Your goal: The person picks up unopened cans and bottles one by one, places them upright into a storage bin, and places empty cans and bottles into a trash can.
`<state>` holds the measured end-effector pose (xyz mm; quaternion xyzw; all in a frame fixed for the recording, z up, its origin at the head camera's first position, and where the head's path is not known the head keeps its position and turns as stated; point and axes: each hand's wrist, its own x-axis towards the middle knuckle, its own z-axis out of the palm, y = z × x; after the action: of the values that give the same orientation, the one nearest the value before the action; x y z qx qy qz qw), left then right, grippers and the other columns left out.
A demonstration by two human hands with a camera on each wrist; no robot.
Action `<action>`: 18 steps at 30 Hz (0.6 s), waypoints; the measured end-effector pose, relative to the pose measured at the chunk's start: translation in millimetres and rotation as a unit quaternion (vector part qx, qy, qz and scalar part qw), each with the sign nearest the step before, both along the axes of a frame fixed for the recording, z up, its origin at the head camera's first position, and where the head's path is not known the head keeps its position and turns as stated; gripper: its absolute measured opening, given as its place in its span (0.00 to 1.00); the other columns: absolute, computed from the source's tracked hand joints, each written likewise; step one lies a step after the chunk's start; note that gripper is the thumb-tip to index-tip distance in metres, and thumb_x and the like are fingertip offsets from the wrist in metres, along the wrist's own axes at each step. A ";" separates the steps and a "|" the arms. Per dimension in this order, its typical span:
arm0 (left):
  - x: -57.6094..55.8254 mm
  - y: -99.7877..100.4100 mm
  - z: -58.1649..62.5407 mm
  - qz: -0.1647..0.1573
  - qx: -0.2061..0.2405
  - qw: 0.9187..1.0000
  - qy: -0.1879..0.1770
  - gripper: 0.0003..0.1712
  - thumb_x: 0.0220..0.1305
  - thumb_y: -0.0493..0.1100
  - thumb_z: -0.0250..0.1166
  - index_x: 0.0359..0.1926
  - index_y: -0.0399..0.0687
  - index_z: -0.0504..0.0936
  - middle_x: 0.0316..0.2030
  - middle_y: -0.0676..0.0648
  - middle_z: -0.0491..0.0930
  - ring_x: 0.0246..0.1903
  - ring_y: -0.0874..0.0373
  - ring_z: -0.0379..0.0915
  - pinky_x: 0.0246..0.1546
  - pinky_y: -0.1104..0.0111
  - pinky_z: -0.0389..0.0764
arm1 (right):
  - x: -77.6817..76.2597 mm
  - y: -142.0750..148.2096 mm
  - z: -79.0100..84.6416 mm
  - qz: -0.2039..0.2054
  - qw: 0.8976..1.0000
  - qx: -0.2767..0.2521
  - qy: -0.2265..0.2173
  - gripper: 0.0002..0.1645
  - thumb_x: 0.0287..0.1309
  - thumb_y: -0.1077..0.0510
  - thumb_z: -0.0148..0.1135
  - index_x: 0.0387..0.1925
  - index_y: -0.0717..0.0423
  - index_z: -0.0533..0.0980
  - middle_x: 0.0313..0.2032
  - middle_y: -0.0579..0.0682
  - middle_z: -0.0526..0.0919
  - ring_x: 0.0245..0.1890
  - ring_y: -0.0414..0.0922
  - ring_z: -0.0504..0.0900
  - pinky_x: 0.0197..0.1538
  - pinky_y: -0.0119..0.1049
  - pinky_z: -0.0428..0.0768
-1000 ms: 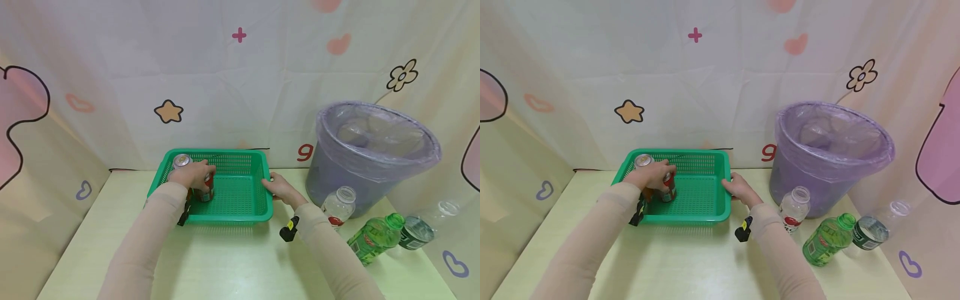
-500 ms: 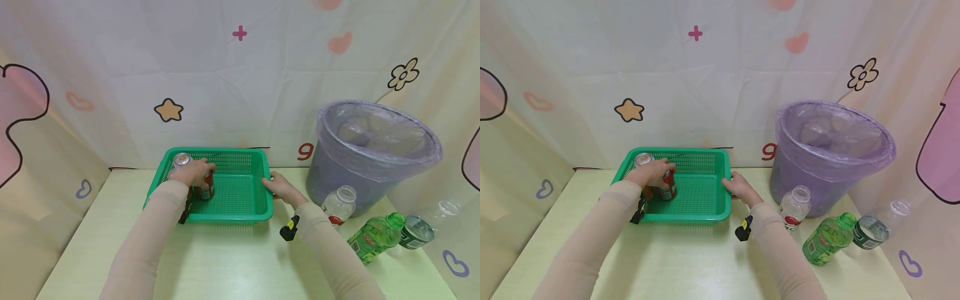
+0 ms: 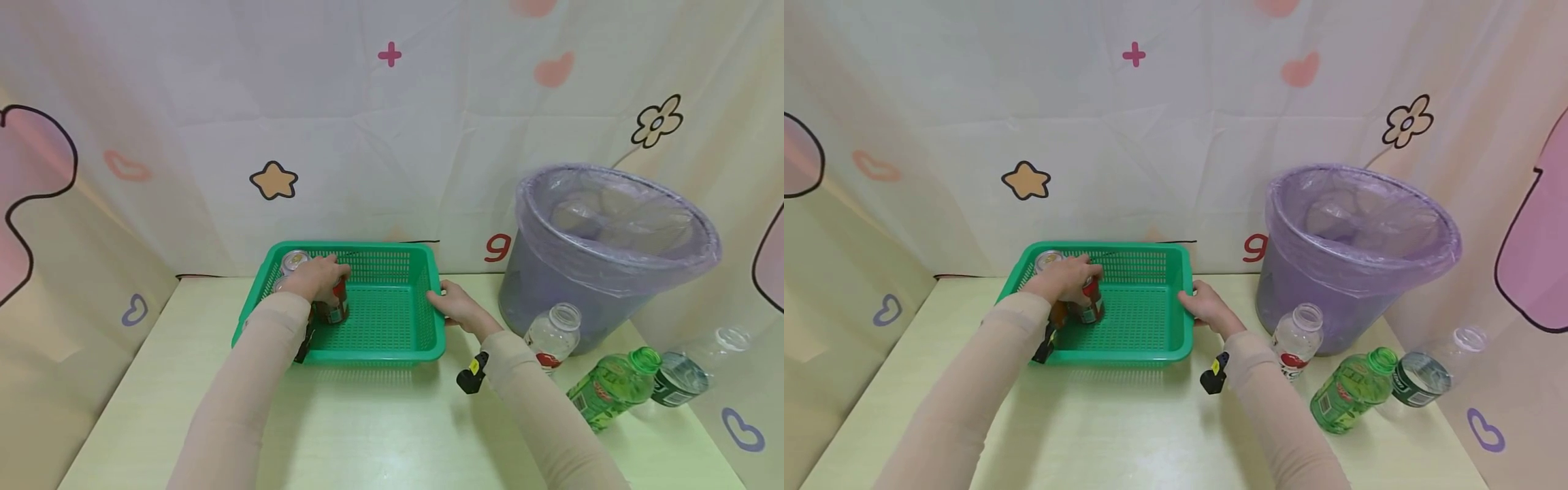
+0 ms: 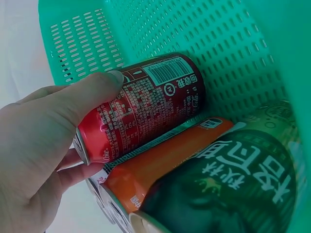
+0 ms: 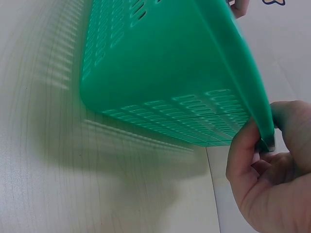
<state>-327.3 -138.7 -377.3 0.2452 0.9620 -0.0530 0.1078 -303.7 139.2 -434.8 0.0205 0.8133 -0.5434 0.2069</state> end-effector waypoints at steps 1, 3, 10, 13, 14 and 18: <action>-0.3 0.3 0.1 0.004 0.001 1.000 0.000 0.25 0.51 0.48 0.70 0.51 0.55 0.73 0.48 0.41 0.69 0.44 0.47 0.69 0.41 0.57 0.77 | 0.1 0.2 0.0 0.001 1.000 0.000 0.000 0.22 0.68 0.53 0.44 0.56 0.63 0.59 0.51 0.63 0.71 0.45 0.52 0.79 0.45 0.47 0.80; -0.9 1.2 0.5 0.008 0.003 1.000 0.002 0.27 0.50 0.48 0.70 0.52 0.55 0.73 0.51 0.40 0.69 0.48 0.44 0.68 0.44 0.54 0.76 | 0.1 0.7 0.4 0.001 1.000 0.001 0.000 0.22 0.67 0.53 0.44 0.55 0.63 0.59 0.51 0.63 0.71 0.45 0.52 0.79 0.45 0.46 0.80; -7.8 5.6 -0.7 0.006 -0.013 1.000 0.016 0.27 0.50 0.46 0.71 0.52 0.55 0.73 0.52 0.39 0.68 0.52 0.42 0.66 0.51 0.51 0.72 | -0.5 2.5 1.2 -0.002 1.000 0.004 0.001 0.21 0.67 0.53 0.44 0.55 0.63 0.59 0.51 0.63 0.71 0.46 0.53 0.78 0.46 0.48 0.79; -10.4 5.9 -1.5 0.010 -0.016 1.000 0.021 0.28 0.49 0.46 0.72 0.52 0.55 0.73 0.52 0.39 0.68 0.52 0.42 0.66 0.51 0.50 0.72 | 0.3 2.4 2.0 -0.003 1.000 0.001 0.000 0.21 0.67 0.53 0.44 0.55 0.63 0.59 0.51 0.63 0.71 0.46 0.54 0.78 0.44 0.46 0.80; -11.9 5.4 -2.7 0.012 -0.015 1.000 0.023 0.29 0.49 0.45 0.71 0.53 0.55 0.73 0.52 0.39 0.68 0.52 0.42 0.65 0.52 0.50 0.72 | 0.5 2.0 2.3 -0.003 1.000 0.001 0.000 0.22 0.67 0.53 0.44 0.55 0.63 0.59 0.51 0.63 0.71 0.46 0.53 0.79 0.43 0.45 0.80; -15.8 3.2 -5.3 0.020 -0.012 0.999 0.027 0.33 0.49 0.43 0.71 0.58 0.54 0.71 0.54 0.39 0.67 0.53 0.41 0.64 0.53 0.49 0.70 | 0.8 0.5 2.4 -0.001 1.000 0.005 0.002 0.22 0.67 0.53 0.44 0.56 0.63 0.59 0.51 0.63 0.71 0.45 0.52 0.79 0.42 0.44 0.81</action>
<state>-343.0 -135.5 -382.5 0.2232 0.9685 -0.0687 0.0859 -302.9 139.8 -432.4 0.0212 0.8164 -0.5394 0.2052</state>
